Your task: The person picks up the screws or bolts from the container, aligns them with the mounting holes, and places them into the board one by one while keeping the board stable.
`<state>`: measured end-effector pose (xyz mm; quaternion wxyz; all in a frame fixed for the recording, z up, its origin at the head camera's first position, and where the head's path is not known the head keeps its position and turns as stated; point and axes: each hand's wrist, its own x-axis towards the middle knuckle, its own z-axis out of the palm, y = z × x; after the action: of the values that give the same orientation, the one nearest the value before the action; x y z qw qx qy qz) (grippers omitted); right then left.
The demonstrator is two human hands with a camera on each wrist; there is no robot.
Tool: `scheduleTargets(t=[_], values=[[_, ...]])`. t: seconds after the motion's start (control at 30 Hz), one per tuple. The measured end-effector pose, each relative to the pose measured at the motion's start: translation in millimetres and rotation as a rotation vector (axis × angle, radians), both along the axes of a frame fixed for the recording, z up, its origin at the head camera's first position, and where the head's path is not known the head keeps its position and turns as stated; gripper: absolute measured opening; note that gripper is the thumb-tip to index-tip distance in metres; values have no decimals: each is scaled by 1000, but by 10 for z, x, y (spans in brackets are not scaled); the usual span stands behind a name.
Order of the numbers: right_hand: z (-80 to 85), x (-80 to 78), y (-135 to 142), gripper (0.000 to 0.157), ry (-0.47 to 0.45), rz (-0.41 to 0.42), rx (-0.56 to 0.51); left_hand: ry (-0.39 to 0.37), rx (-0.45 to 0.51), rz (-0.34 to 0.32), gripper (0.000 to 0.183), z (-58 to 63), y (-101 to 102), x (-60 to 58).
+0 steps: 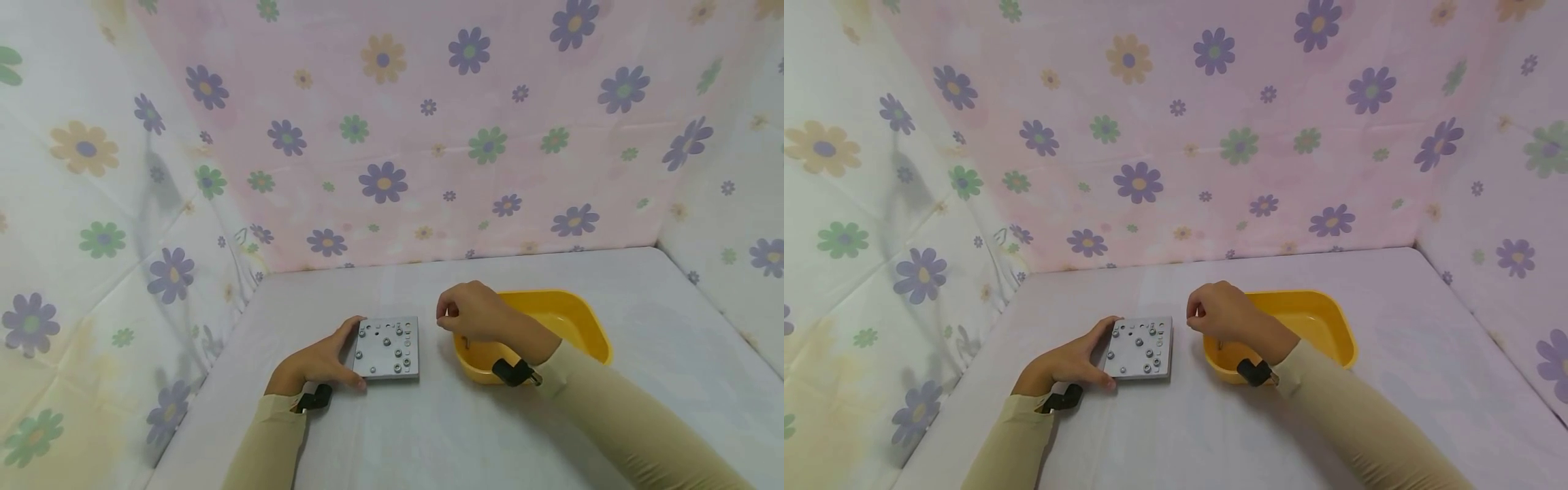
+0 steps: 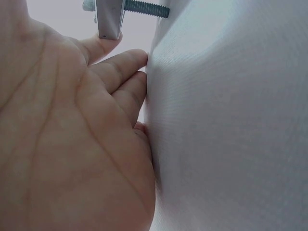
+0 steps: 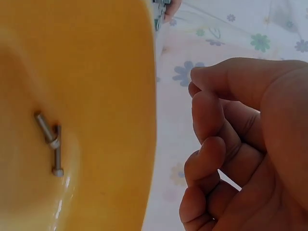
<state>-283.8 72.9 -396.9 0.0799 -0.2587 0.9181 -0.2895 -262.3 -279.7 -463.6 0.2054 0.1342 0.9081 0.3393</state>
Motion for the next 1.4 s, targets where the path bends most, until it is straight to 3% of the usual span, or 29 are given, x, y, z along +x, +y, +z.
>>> scheduleTargets(t=[0.3,0.63,1.0,1.4], values=[[-50,-135,190,5,-37,17,-27,4,-16,14,135,32,-16,16],[-99,-233,362,6,-47,49,-26,-18,35,-9,138,21,-61,7],[-150,-342,543,5,-106,13,10,-10,33,-14,136,26,-41,10],[-242,-359,699,17,-203,-15,-16,-6,28,-22,135,-2,-2,11]])
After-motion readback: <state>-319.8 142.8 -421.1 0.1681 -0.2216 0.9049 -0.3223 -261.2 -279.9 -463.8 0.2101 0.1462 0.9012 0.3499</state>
